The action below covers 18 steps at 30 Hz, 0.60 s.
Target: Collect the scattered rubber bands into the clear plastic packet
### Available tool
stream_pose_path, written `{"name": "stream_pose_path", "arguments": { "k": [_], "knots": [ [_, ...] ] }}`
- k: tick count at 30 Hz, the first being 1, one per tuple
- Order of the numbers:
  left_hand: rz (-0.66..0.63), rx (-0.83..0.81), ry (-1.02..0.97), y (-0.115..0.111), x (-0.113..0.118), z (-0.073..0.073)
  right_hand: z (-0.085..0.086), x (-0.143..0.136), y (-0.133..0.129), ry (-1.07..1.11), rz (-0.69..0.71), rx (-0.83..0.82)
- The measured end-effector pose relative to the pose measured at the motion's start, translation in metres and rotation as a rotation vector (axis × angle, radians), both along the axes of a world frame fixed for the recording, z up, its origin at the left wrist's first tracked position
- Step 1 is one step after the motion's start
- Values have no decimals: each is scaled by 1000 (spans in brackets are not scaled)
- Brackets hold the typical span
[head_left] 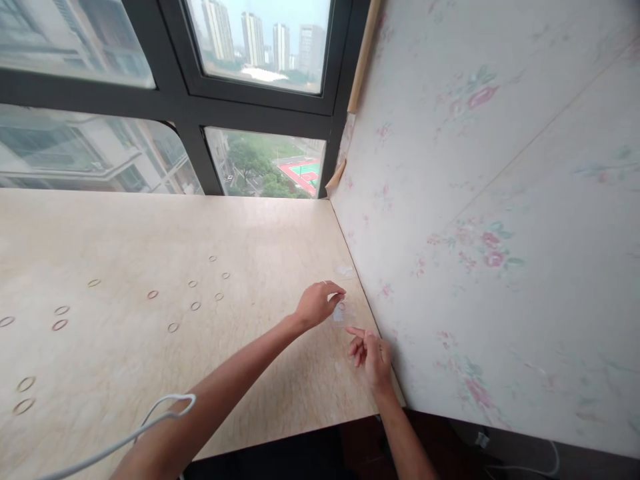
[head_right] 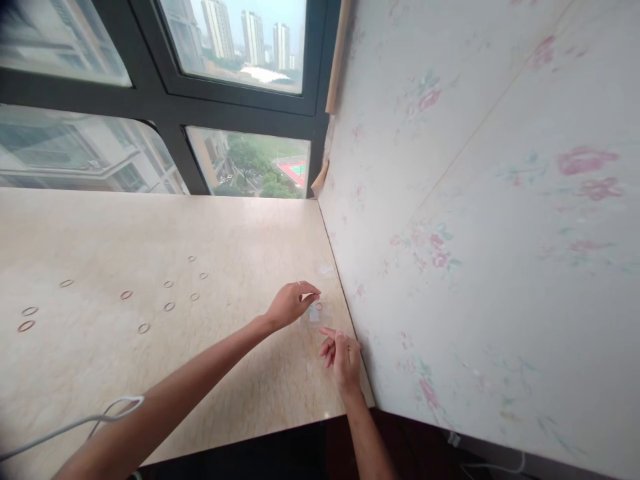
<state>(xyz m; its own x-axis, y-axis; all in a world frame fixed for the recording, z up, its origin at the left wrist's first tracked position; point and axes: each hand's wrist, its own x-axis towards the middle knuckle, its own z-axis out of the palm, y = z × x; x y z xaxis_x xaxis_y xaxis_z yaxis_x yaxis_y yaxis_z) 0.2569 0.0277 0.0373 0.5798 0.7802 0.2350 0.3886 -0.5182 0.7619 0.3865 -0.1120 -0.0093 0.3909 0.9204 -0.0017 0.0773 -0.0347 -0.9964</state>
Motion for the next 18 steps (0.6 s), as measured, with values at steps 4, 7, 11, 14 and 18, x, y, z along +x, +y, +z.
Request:
{"name": "stream_pose_path", "arguments": {
  "k": [4,7,11,14,18],
  "knots": [
    [-33,65,59,0,6,-5,1,-1,1,10,-19,-11],
    [-76,46,65,-1,8,-7,1,-2,1,18,-25,-21],
    [-47,-49,-46,1,3,-7,3,-1,0,19,-29,-19],
    [61,-163,-158,2,-11,-6,4,-1,0,30,-35,-6],
    [249,-263,-182,-2,-47,-11,5,-2,-1,28,-45,-2]
  ]
}}
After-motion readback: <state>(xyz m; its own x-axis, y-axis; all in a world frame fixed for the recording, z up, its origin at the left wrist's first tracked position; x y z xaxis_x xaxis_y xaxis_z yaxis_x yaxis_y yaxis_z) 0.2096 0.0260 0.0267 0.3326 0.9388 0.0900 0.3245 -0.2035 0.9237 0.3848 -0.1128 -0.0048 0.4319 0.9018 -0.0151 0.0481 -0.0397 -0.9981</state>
